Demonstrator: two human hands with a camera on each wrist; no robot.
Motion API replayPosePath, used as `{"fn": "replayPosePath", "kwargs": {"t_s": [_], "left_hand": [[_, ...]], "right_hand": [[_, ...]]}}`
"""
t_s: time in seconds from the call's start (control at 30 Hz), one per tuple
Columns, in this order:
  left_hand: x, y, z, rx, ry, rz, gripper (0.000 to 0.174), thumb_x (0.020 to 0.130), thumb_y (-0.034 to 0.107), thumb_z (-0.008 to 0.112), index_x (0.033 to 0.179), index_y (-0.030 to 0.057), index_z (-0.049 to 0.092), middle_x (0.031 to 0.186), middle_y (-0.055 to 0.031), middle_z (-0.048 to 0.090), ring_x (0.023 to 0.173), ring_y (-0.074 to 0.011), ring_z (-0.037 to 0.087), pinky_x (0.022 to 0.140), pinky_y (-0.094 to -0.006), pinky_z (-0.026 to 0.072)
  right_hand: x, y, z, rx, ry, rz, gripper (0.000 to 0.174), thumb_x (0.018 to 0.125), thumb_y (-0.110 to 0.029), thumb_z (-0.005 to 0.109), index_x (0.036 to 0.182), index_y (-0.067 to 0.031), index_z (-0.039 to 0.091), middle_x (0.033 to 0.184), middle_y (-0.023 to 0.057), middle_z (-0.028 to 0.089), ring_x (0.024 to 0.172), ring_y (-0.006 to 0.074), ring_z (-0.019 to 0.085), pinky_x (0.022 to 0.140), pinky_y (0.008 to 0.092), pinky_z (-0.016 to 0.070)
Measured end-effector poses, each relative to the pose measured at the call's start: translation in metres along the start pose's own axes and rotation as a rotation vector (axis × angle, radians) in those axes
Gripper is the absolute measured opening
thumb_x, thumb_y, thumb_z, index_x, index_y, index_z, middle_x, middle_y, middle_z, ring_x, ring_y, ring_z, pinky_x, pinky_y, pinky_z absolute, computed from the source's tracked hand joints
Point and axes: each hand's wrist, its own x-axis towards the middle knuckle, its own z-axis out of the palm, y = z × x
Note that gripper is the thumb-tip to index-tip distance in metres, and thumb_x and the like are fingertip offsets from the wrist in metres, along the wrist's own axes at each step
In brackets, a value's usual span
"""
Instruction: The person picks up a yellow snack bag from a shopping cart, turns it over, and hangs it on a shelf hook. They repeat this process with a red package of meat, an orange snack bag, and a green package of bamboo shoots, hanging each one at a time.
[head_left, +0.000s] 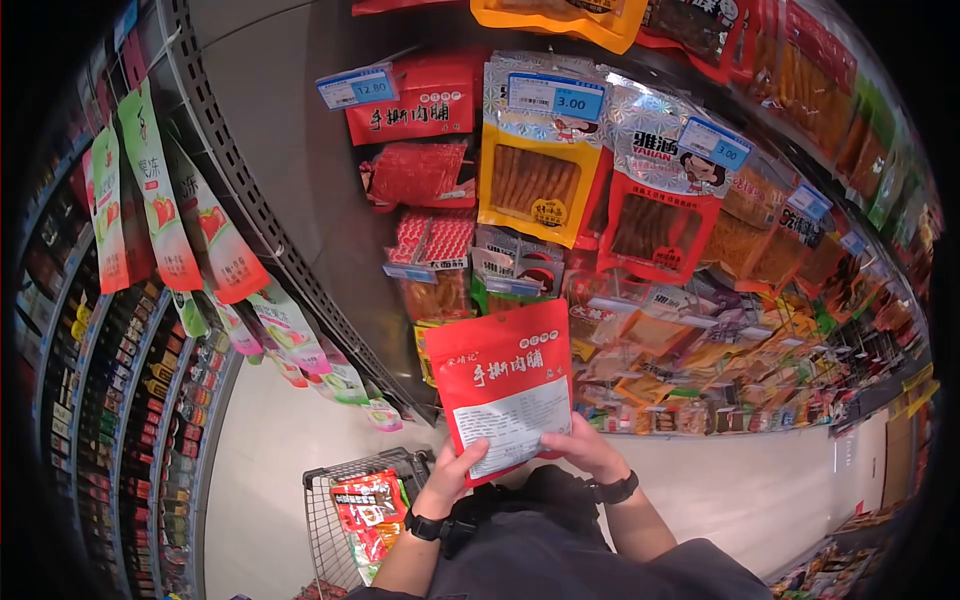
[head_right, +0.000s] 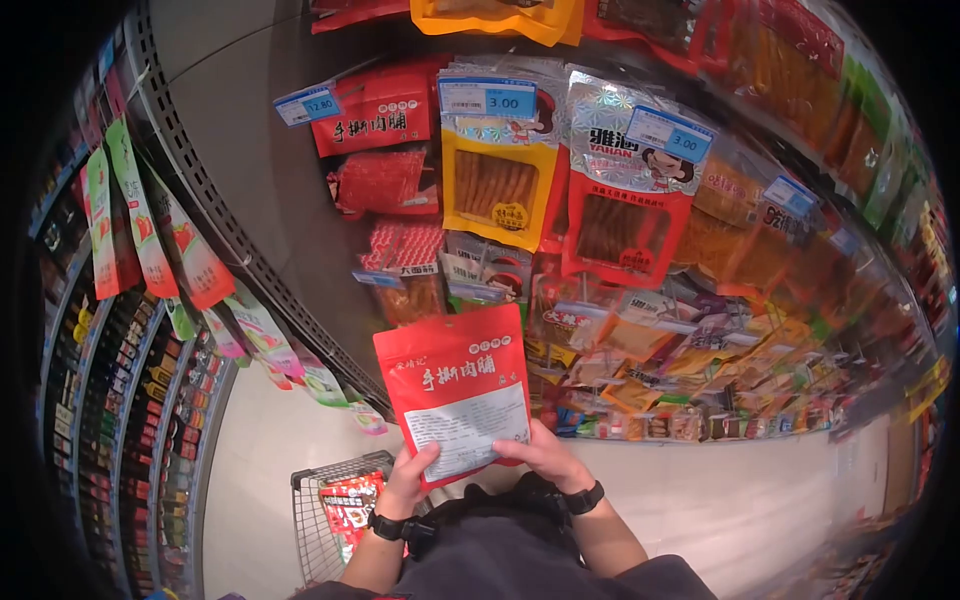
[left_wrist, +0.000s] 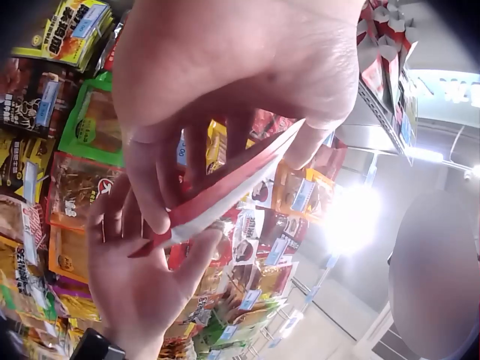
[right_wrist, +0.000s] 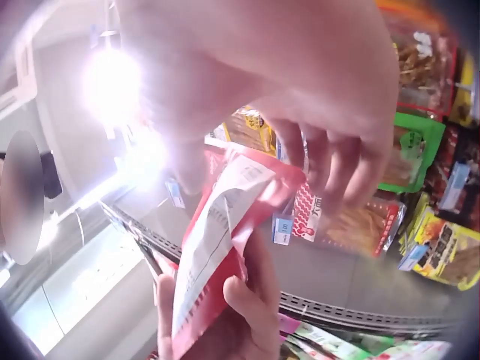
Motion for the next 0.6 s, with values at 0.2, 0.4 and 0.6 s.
{"fn": "replayPosePath", "kwargs": {"t_s": [0.2,0.4,0.6], "left_hand": [[0.009,0.016,0.01,0.156,0.051,0.12,0.034,0.095,0.011,0.065,0.126,-0.0022,0.057,0.118,-0.0097,0.066,0.11,-0.0151,0.062,0.098,-0.0315,0.0476],[0.009,0.018,0.019,0.177,0.055,0.227,0.044,0.091,0.003,0.068,0.131,-0.0004,0.05,0.124,-0.0106,0.063,0.112,-0.0149,0.061,0.097,-0.0308,0.0476],[0.002,0.013,0.027,0.431,0.304,0.433,0.044,0.084,0.0,0.073,0.123,0.0015,0.052,0.106,-0.0019,0.058,0.091,-0.0102,0.057,0.085,-0.0278,0.0483]], "right_hand": [[0.002,0.0,0.001,-0.072,0.036,-0.092,0.046,0.09,-0.015,0.072,0.13,-0.0001,0.055,0.12,0.0068,0.064,0.108,0.0152,0.061,0.092,0.0308,0.0501],[0.001,0.003,0.004,-0.077,0.092,-0.073,0.04,0.091,-0.014,0.071,0.125,0.0004,0.058,0.117,0.0074,0.066,0.103,0.016,0.064,0.088,0.0308,0.0524],[0.001,-0.002,0.008,0.088,0.12,-0.125,0.037,0.093,-0.01,0.067,0.127,0.0027,0.057,0.119,0.0109,0.065,0.106,0.0197,0.064,0.091,0.0355,0.0549]]}}
